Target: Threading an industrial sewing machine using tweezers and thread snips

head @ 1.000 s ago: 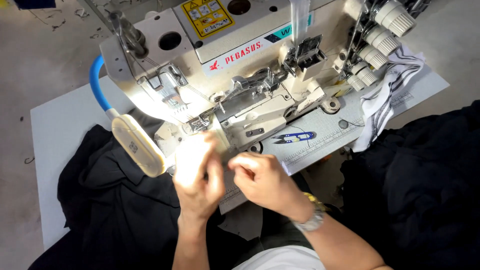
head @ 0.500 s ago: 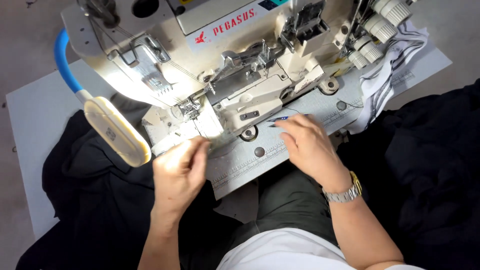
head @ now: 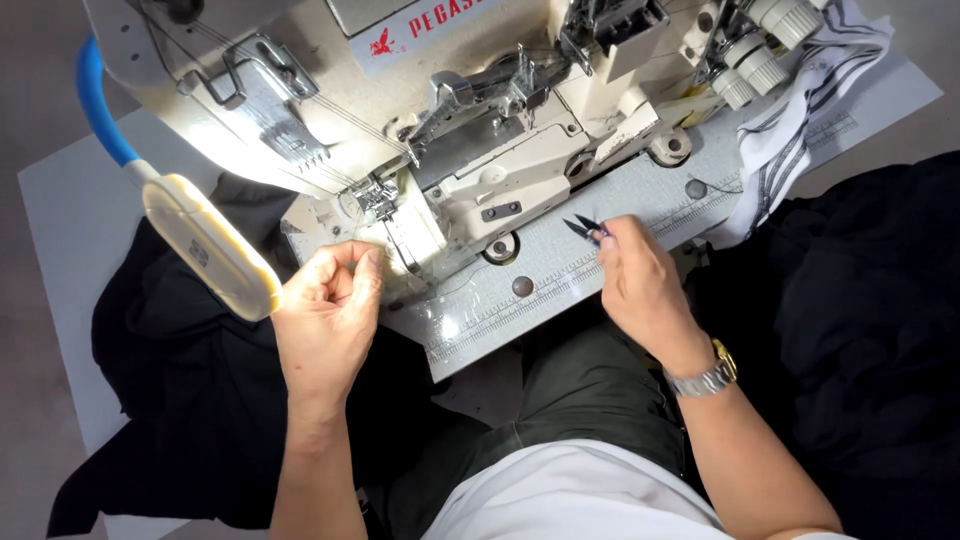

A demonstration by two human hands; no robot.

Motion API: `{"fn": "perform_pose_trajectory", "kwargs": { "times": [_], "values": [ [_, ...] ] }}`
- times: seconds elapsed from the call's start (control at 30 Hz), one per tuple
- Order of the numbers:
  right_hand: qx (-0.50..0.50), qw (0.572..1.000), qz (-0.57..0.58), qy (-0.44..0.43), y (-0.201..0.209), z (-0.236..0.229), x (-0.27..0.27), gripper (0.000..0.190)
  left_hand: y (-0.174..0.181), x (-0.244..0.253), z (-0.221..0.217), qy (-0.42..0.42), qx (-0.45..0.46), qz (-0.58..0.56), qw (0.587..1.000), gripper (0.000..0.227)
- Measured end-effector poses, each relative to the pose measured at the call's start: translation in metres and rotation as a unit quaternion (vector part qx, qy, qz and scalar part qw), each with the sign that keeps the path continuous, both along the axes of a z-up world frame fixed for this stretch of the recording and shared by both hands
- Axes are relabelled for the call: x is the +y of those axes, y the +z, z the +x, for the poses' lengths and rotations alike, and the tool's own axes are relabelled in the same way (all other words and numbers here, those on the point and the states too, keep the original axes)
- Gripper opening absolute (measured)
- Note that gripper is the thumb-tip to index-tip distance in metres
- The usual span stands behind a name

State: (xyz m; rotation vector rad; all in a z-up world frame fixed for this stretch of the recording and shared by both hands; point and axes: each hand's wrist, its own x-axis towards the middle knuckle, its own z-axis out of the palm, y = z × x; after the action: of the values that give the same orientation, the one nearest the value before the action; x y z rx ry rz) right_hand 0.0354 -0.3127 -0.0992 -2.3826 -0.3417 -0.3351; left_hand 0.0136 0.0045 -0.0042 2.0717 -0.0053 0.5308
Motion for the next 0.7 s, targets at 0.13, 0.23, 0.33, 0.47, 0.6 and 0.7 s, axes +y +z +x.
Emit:
{"fn": "perform_pose_trajectory", "kwargs": {
  "times": [0.13, 0.23, 0.33, 0.47, 0.6, 0.7],
  "values": [
    [0.275, 0.846, 0.418, 0.182, 0.074, -0.033, 0.053, 0.026, 0.0, -0.002, 0.002, -0.015, 0.005, -0.014, 1.0, 0.006],
    [0.494, 0.527, 0.643, 0.255, 0.067, -0.059, 0.093, 0.024, 0.003, -0.004, 0.004, -0.017, -0.003, -0.003, 1.0, 0.007],
    [0.573, 0.372, 0.671, 0.286, 0.069, -0.053, 0.122, 0.035, 0.007, -0.006, 0.004, -0.017, -0.003, -0.02, 1.0, 0.008],
    [0.606, 0.315, 0.68, 0.266, 0.069, -0.038, 0.145, 0.051, 0.009, -0.004, 0.001, -0.018, 0.0, -0.042, 0.999, 0.006],
    [0.613, 0.3, 0.688, 0.245, 0.07, -0.025, 0.156, 0.057, 0.01, -0.003, 0.0, -0.015, 0.003, -0.057, 0.998, 0.006],
    [0.599, 0.317, 0.695, 0.24, 0.07, -0.015, 0.162, 0.055, 0.01, -0.003, -0.003, -0.01, 0.002, -0.059, 0.998, 0.006]
  ]
}}
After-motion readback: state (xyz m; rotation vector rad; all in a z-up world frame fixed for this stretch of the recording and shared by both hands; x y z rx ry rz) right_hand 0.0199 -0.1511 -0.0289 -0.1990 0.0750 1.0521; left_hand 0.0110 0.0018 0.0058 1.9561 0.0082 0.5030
